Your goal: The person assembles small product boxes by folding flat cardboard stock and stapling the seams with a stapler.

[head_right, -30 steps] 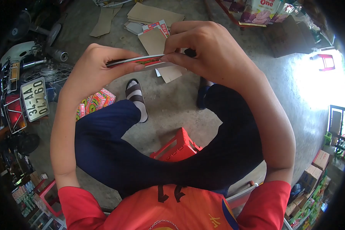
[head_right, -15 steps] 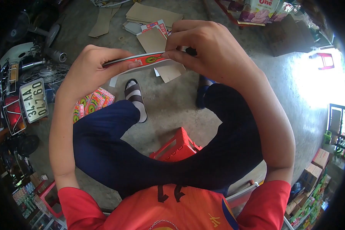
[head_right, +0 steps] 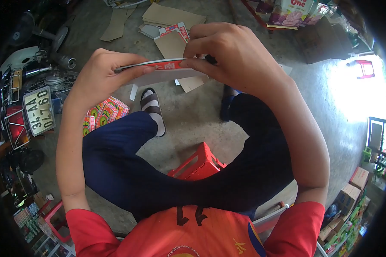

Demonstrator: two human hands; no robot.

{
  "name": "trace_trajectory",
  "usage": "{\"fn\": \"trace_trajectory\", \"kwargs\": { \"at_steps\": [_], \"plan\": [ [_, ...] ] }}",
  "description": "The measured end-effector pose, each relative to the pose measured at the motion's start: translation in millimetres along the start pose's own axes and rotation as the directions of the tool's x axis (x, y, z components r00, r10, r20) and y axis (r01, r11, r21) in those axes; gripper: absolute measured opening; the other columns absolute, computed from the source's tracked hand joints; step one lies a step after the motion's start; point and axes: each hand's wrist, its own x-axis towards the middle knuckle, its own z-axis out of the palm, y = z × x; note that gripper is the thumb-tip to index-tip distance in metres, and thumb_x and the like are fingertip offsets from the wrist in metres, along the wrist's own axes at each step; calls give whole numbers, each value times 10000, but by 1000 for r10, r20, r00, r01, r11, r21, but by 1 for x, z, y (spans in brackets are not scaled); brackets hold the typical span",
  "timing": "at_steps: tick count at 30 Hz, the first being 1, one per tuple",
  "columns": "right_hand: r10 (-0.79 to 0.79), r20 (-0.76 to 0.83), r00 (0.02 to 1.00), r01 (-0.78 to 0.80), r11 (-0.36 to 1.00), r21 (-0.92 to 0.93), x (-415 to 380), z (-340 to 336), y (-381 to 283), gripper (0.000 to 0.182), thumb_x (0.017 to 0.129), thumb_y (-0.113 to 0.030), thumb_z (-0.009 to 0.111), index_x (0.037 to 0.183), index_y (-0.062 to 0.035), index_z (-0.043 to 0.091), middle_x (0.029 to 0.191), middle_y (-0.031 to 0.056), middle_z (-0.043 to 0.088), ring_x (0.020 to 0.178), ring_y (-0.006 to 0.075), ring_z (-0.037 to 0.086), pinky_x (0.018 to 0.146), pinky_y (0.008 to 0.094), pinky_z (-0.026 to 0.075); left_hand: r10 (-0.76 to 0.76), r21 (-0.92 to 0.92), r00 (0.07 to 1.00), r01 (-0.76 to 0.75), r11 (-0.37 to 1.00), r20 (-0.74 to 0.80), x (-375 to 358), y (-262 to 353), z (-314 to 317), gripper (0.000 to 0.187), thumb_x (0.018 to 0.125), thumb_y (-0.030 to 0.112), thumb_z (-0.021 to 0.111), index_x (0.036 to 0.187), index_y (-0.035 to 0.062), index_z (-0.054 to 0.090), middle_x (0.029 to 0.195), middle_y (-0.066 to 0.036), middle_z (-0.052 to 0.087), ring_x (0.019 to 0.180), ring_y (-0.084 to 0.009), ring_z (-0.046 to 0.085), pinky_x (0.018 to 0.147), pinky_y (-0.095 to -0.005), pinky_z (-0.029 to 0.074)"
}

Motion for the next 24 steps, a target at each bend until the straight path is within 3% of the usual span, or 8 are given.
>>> {"fn": "trace_trajectory", "kwargs": {
  "at_steps": [5,8,11,14,17,20,24],
  "plan": [
    [-31,11,999,31,999,18,2,0,-4,124,886,-177,788,944,-68,785,928,74,691,822,296,700,735,413,556,15,-2,999,-15,1000,30,2,10,3,205,938,167,780,1043,-9,799,753,-133,737,610,-129,627,594,-291,483],
    [38,37,999,-41,994,98,0,-6,0,138,883,-186,800,953,-69,785,922,79,687,810,292,700,732,402,557,22,-133,997,-31,991,-74,0,2,0,195,931,143,786,1047,-13,802,786,-124,766,678,-96,672,633,-270,515],
    [50,20,999,-52,988,149,-2,-2,8,158,877,-199,810,960,-67,781,909,86,683,808,287,698,726,398,550,-87,-285,992,57,957,-95,-3,-4,-2,190,919,124,795,1041,-21,803,818,-108,787,734,-86,700,675,-256,537],
    [28,7,1000,-29,992,121,1,0,3,144,881,-176,801,967,-63,779,910,89,684,811,291,699,727,399,550,-127,-213,992,120,970,-22,-2,1,-5,184,914,125,805,1014,-29,806,840,-95,794,758,-86,701,697,-253,538],
    [-26,19,999,24,996,91,3,5,-1,126,886,-153,789,971,-61,779,903,89,686,816,291,701,729,393,555,-28,-116,999,26,993,-17,0,8,-3,171,913,96,802,1044,-15,809,879,-67,799,793,-91,712,721,-244,550],
    [9,34,999,-14,987,159,2,2,-1,117,891,-144,778,967,-55,774,901,93,686,813,302,697,728,399,555,-59,-276,992,26,961,-114,2,6,4,167,913,62,794,1069,6,806,892,-47,797,795,-90,719,713,-235,560],
    [44,22,999,-48,978,204,2,4,1,128,894,-158,780,957,-47,765,893,102,684,804,305,690,716,403,542,-74,-326,993,40,945,-94,0,0,2,167,915,37,787,1079,12,796,932,-46,792,833,-79,721,735,-226,567]
  ]
}}
